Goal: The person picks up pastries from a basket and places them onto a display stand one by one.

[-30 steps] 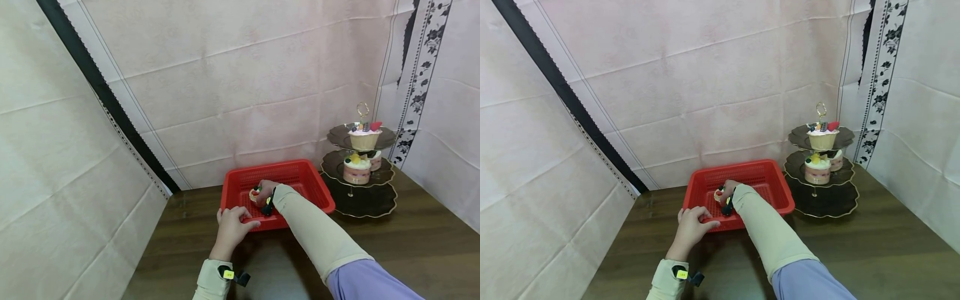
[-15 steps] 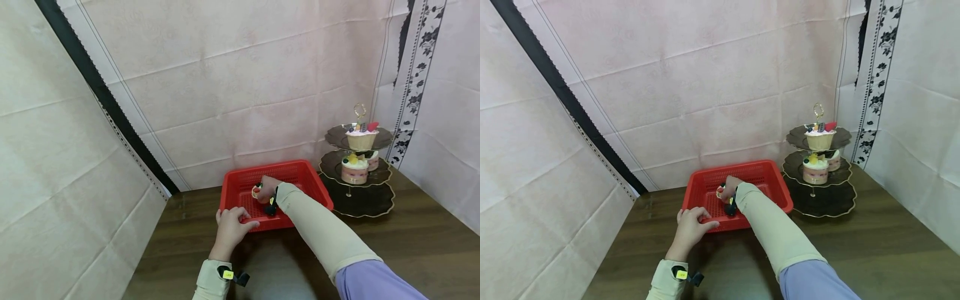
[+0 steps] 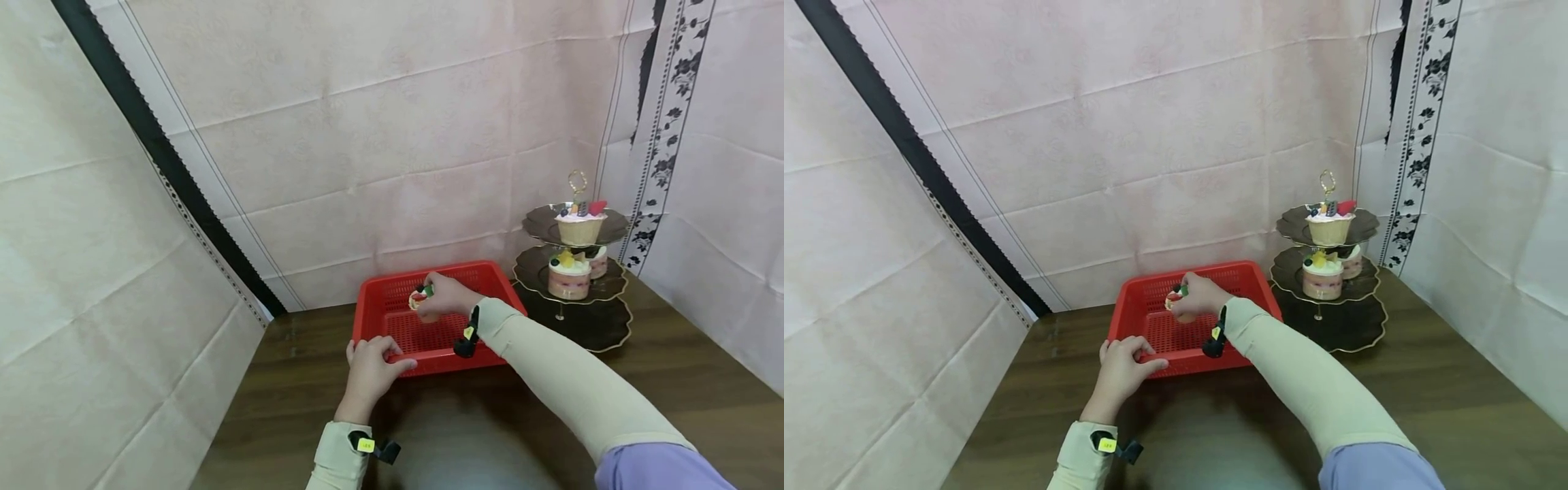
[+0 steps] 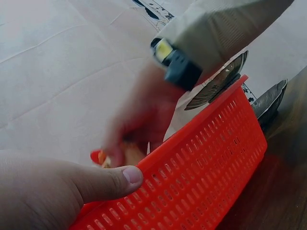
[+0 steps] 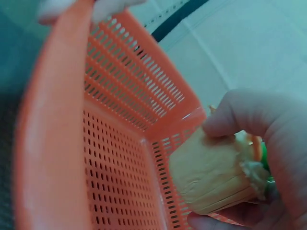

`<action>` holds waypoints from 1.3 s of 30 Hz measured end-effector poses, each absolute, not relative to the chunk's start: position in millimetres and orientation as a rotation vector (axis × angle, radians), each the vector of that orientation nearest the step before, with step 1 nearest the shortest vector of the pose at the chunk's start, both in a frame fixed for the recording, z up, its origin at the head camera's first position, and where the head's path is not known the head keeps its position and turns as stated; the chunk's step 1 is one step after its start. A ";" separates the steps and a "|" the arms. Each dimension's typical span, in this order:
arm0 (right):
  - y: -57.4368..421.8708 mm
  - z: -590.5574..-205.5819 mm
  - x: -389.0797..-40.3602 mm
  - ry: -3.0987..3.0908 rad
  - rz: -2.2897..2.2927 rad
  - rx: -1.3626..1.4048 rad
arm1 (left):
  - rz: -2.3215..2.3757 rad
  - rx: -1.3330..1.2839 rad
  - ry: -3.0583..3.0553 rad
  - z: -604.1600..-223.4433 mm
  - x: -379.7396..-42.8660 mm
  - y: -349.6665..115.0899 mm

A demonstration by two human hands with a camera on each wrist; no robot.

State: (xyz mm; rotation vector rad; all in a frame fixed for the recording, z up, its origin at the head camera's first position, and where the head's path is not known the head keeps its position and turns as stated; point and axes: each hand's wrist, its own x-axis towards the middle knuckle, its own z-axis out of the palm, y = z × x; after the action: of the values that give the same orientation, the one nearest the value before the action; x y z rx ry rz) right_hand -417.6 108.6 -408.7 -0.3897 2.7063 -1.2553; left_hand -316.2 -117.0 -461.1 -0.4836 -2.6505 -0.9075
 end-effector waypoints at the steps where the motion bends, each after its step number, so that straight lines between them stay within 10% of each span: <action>1: 111.9 -406.6 -413.3 2.714 -1.261 -0.390 | -0.906 -0.480 -2.654 -461.8 -316.3 -117.0; 39: 256.2 -409.2 -271.2 3.050 -1.364 -0.145 | -0.878 -0.504 -2.587 -466.9 -320.3 -115.7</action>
State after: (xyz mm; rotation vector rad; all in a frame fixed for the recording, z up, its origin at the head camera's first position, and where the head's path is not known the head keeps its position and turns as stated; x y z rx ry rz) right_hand -271.2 256.2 -409.2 -0.1450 3.0499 -1.3644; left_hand -320.3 -115.7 -466.9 -0.5042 -2.5870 -0.8783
